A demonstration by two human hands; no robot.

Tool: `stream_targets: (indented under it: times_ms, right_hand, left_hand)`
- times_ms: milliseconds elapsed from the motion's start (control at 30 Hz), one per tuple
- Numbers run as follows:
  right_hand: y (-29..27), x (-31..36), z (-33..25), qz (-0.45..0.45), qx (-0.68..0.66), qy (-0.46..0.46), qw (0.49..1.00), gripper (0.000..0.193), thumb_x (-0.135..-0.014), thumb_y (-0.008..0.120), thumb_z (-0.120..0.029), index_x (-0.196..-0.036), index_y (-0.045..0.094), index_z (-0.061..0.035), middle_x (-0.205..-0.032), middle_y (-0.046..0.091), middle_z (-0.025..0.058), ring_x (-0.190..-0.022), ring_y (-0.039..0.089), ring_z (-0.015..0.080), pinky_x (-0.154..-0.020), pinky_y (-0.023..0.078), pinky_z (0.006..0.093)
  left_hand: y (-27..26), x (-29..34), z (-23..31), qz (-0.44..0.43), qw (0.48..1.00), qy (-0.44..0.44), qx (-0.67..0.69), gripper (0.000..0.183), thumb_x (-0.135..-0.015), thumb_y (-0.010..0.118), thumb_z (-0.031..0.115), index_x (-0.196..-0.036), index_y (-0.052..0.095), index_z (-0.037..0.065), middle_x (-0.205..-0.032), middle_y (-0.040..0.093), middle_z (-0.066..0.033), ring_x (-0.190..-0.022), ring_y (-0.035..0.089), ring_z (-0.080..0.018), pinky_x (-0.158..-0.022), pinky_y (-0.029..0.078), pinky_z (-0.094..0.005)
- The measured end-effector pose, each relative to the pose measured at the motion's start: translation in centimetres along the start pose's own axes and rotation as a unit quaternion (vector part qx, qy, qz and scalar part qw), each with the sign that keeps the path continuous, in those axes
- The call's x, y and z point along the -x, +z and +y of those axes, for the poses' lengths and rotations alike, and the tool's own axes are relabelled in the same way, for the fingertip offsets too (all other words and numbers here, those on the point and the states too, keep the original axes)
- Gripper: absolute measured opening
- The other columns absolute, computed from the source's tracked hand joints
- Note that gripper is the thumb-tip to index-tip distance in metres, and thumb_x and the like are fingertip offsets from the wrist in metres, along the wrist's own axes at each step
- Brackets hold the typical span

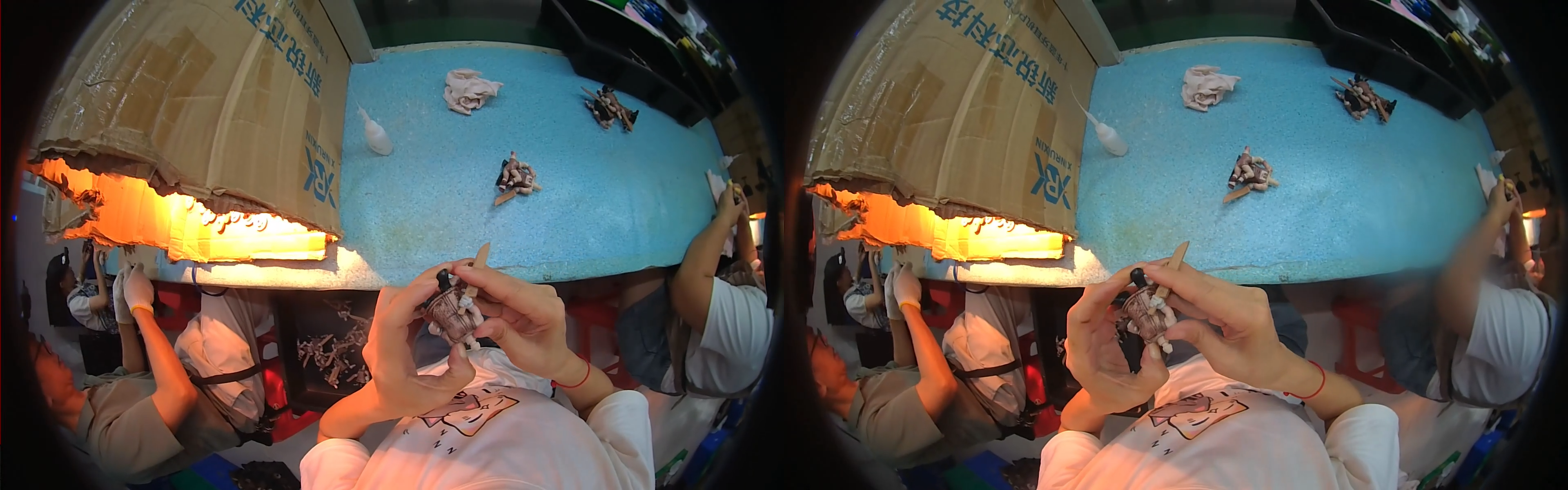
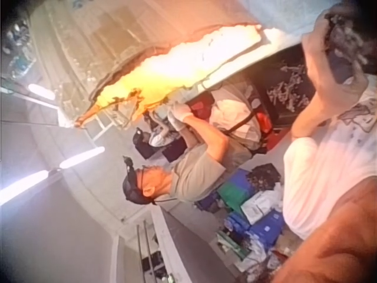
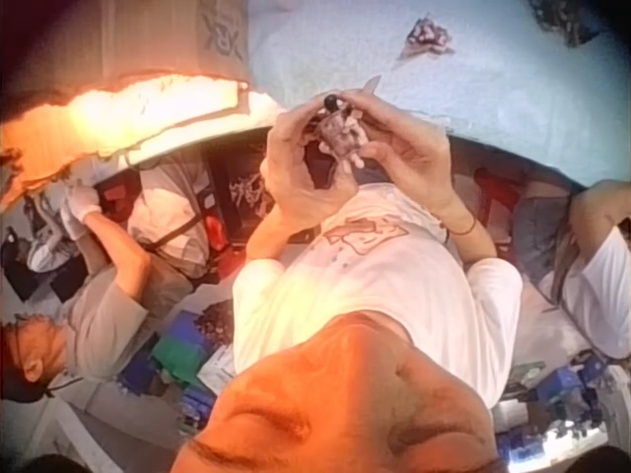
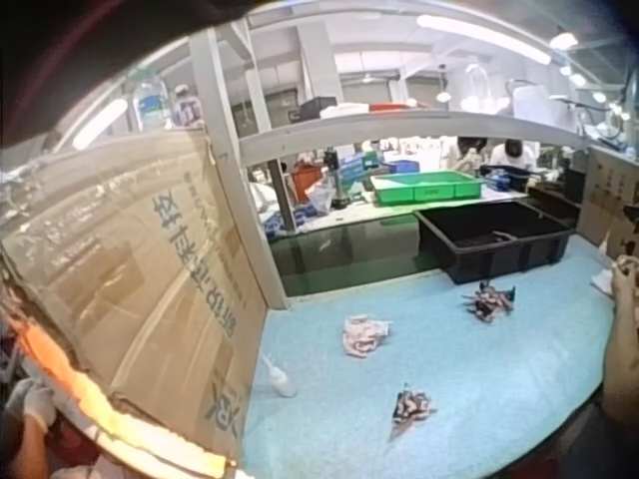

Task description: The person unloads figurine pieces from a tray onto the table, applies glue with a squeeze bottle, and fits the parts together by hand to assemble figurines.

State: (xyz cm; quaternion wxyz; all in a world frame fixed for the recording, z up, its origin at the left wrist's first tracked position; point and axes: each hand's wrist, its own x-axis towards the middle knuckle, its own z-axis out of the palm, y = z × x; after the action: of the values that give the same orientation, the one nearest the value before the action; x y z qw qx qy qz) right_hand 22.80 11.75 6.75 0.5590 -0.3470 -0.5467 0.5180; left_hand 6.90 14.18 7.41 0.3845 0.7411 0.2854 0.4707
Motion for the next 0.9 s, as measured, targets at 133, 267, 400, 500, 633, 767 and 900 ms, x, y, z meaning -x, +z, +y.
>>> stream_targets:
  times_ms: [133,267,400,500,633,767,900]
  right_hand:
    - [0.1,-0.1,0.0,-0.006,0.039,0.003,0.999,0.049,-0.080,0.058,-0.009,-0.121,0.039,0.0101,-0.124,0.043,0.0194,-0.107,0.048,0.0219,-0.092,0.040,0.0334]
    - [-0.1,-0.5,-0.6,0.008,0.020,0.030,0.999,0.052,-0.074,0.061,0.002,-0.123,0.042,0.0021,-0.119,0.051,0.0140,-0.104,0.053,0.0221,-0.086,0.044,0.0310]
    - [-1.0,-0.4,-0.8,0.007,-0.036,0.049,0.998,0.061,-0.073,0.066,-0.009,-0.126,0.039,0.0007,-0.127,0.042,0.0163,-0.114,0.045,0.0227,-0.091,0.038,0.0309]
    - [-1.0,-0.2,-0.4,0.025,-0.053,0.036,0.998,0.067,-0.069,0.070,-0.012,-0.126,0.039,-0.0001,-0.130,0.039,0.0165,-0.115,0.044,0.0228,-0.091,0.037,0.0292]
    - [-1.0,-0.5,-0.5,0.015,0.046,-0.031,0.998,0.064,-0.063,0.072,-0.009,-0.121,0.046,-0.0024,-0.126,0.045,0.0155,-0.107,0.051,0.0232,-0.084,0.041,0.0273]
    - [-1.3,-0.4,-0.3,0.005,0.114,-0.066,0.991,0.052,-0.062,0.071,-0.006,-0.111,0.055,-0.0024,-0.113,0.054,0.0162,-0.093,0.059,0.0237,-0.075,0.046,0.0269]
    - [-1.0,-0.2,-0.9,0.054,0.228,-0.121,0.965,0.040,-0.060,0.071,-0.006,-0.099,0.060,-0.0016,-0.096,0.061,0.0145,-0.078,0.062,0.0237,-0.066,0.049,0.0279]
  left_hand:
    - [0.2,0.3,-0.1,0.012,1.000,-0.024,0.002,0.062,-0.064,0.056,-0.007,-0.120,0.031,-0.006,-0.114,0.044,-0.0195,-0.088,0.053,-0.0194,-0.073,0.046,-0.0251]
    - [0.3,-0.2,-0.1,0.011,0.998,-0.030,0.051,0.062,-0.065,0.054,-0.007,-0.122,0.028,-0.006,-0.117,0.042,-0.0209,-0.094,0.052,-0.0215,-0.076,0.046,-0.0265]
    - [0.5,-0.3,0.4,0.063,0.950,-0.178,0.249,0.071,-0.070,0.066,0.014,-0.123,0.023,-0.008,-0.117,0.043,-0.0258,-0.104,0.049,-0.0279,-0.087,0.042,-0.0350]
    - [0.2,-0.5,0.6,0.048,0.901,-0.254,0.350,0.076,-0.070,0.067,0.019,-0.125,0.021,-0.007,-0.119,0.042,-0.0268,-0.105,0.048,-0.0283,-0.086,0.043,-0.0338]
    - [0.1,0.0,-0.3,-0.015,0.841,-0.256,0.476,0.067,-0.073,0.055,0.004,-0.128,0.017,-0.004,-0.124,0.037,-0.0251,-0.112,0.043,-0.0289,-0.091,0.040,-0.0357]
    - [0.4,0.2,-0.9,-0.024,0.822,-0.279,0.495,0.066,-0.074,0.057,0.011,-0.127,0.020,-0.005,-0.124,0.038,-0.0240,-0.113,0.043,-0.0276,-0.092,0.038,-0.0375]
    - [0.4,0.7,-1.1,-0.038,0.778,-0.308,0.546,0.067,-0.074,0.058,0.021,-0.126,0.026,-0.006,-0.124,0.039,-0.0210,-0.111,0.044,-0.0253,-0.089,0.040,-0.0395]
